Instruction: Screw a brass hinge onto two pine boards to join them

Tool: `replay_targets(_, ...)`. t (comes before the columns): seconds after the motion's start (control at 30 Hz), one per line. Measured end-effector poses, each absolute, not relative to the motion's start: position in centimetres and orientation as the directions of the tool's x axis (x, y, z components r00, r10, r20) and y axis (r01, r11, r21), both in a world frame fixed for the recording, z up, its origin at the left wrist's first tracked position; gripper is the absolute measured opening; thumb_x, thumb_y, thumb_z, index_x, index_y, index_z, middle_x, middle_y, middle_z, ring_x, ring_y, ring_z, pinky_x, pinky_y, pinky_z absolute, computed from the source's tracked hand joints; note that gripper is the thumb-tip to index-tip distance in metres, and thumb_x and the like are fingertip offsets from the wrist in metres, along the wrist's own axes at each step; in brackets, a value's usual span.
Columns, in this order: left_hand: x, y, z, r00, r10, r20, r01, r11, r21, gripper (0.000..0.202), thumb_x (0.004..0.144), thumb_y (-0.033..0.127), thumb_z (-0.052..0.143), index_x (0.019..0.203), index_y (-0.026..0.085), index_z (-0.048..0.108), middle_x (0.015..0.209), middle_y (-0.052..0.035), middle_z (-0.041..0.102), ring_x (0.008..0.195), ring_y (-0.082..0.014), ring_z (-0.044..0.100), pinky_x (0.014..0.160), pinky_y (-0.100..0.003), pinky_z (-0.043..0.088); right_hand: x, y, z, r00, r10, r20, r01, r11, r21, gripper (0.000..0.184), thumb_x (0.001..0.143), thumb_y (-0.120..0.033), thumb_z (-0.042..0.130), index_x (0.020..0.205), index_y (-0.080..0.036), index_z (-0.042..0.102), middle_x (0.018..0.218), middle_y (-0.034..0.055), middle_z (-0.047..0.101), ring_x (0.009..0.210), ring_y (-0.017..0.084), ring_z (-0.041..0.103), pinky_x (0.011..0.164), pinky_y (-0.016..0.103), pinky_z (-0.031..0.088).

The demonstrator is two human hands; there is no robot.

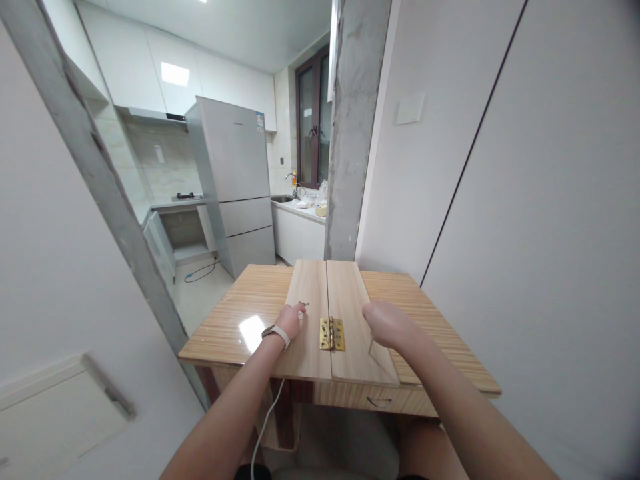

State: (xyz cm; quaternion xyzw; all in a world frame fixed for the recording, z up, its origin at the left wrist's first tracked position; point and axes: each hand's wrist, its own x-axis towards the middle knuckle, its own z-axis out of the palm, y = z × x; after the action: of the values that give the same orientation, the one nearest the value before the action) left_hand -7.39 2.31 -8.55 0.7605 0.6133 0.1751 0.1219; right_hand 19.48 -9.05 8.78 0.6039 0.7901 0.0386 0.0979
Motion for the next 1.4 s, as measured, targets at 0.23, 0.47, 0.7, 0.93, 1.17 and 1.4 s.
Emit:
replay_targets(0.23,-8.1,0.9,-8.6,0.310,0.944,0.112,0.864,-0.329,0.382,0.038,0.082,0.001,0.051,0.112,0.022,0.061,0.109,-0.0113,0.058,0.105,-0.0254,0.058,0.094,-0.034,0.045,19.8,-9.1,8.6,-0.247,0.963,-0.105,0.948,0.263,0.180,0.024,0.076,-0.001,0.061,0.092,-0.010,0.075,0.093,0.0204,0.075,0.090,0.031,0.074,0.068,0.030,0.051)
replay_targets(0.47,-7.9,0.2,-8.2,0.377,0.916,0.135,0.824,-0.399,0.402,0.029,0.084,0.001,0.048,0.103,0.020,0.059,0.106,-0.0112,0.060,0.105,-0.0252,0.057,0.093,-0.035,0.045,19.7,-9.4,8.8,-0.247,0.964,-0.094,0.948,0.260,0.183,0.026,0.075,-0.001,0.059,0.094,-0.010,0.076,0.096,0.0213,0.075,0.092,0.029,0.073,0.071,0.030,0.052)
replay_targets(0.7,-6.4,-1.7,-7.3,0.338,0.911,0.238,0.691,-0.411,0.595,0.015,0.092,0.013,0.048,0.096,0.021,0.059,0.100,-0.0068,0.068,0.096,-0.0204,0.062,0.087,-0.033,0.050,20.0,-9.4,8.5,-0.249,0.963,-0.104,0.947,0.265,0.182,0.026,0.077,-0.002,0.060,0.096,-0.010,0.076,0.096,0.0219,0.074,0.092,0.029,0.073,0.074,0.031,0.052)
replay_targets(0.93,-3.3,-4.0,-7.3,0.244,0.921,0.304,0.472,-0.387,0.792,0.016,0.089,0.019,0.054,0.103,0.022,0.063,0.089,-0.0018,0.071,0.082,-0.0163,0.066,0.073,-0.027,0.052,20.1,-9.3,8.3,-0.236,0.967,-0.093,0.951,0.250,0.185,0.020,0.077,-0.002,0.063,0.092,-0.010,0.075,0.094,0.0203,0.074,0.090,0.029,0.074,0.072,0.029,0.051)
replay_targets(1.17,-2.4,-3.9,-8.3,0.210,0.916,0.341,0.367,-0.397,0.842,0.010,0.088,0.021,0.062,0.091,0.019,0.071,0.086,-0.0039,0.073,0.081,-0.0173,0.067,0.077,-0.028,0.052,20.4,-9.5,8.3,-0.275,0.958,-0.077,0.943,0.284,0.171,0.020,0.077,-0.001,0.060,0.087,-0.009,0.075,0.092,0.0213,0.075,0.090,0.031,0.074,0.069,0.029,0.051)
replay_targets(1.4,-1.9,-3.6,-8.9,0.214,0.912,0.351,0.393,-0.409,0.824,0.013,0.086,0.015,0.063,0.092,0.019,0.074,0.093,-0.0055,0.075,0.086,-0.0181,0.069,0.080,-0.029,0.053,20.4,-9.7,8.4,-0.270,0.960,-0.071,0.945,0.278,0.172,0.023,0.076,-0.001,0.058,0.089,-0.009,0.076,0.094,0.0213,0.075,0.091,0.030,0.074,0.070,0.030,0.051)
